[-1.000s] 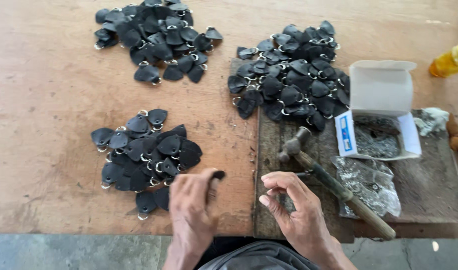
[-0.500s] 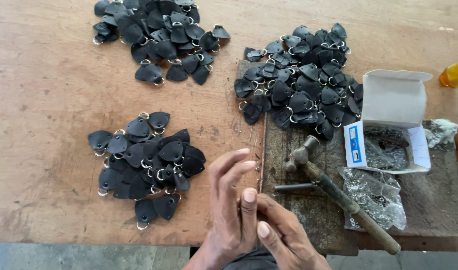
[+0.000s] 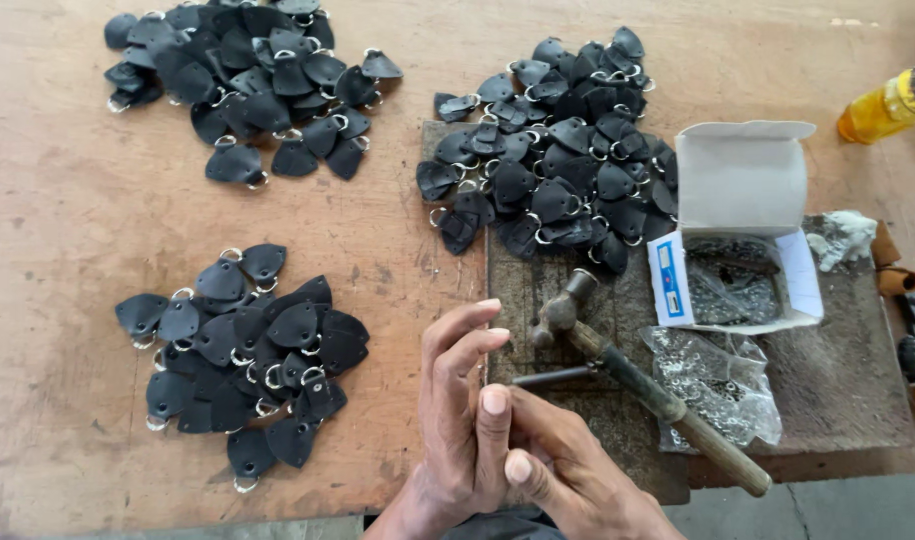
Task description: The person attaches metal split rings to small black leather fobs. They pick up a leather piece, thread a metal ring through its hole, then use a punch tool and hammer on a wooden block to set the ring, placing finished pieces in piles on the table.
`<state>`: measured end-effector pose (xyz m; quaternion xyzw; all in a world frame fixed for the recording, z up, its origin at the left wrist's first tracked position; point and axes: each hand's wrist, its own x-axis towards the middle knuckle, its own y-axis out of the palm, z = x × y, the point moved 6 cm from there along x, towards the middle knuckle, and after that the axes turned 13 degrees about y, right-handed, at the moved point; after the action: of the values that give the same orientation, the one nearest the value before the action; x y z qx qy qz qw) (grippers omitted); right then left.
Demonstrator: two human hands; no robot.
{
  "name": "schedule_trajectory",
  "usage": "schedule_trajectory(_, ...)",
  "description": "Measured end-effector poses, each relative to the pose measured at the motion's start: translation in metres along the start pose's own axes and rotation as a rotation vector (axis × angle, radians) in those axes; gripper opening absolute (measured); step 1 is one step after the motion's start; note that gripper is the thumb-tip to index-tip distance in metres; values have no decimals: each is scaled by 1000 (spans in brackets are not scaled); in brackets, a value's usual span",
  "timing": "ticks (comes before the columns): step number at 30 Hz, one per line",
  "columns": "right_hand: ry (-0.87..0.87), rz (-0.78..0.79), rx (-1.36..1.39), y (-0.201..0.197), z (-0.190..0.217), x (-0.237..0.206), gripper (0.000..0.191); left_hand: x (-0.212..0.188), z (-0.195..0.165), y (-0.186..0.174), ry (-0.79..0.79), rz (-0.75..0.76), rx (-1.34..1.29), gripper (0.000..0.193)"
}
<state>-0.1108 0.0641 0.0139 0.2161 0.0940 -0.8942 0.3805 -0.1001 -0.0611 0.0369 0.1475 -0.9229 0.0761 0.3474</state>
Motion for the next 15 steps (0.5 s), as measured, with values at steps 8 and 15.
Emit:
schedule_trajectory(8,-125,-216,-445,22,25,37,27,-23,-7,-72,0,11,602,29)
schedule_trajectory(15,-405,-113,-674,67,59,79,37,-63,-9,-145,-265,-16,1019,54)
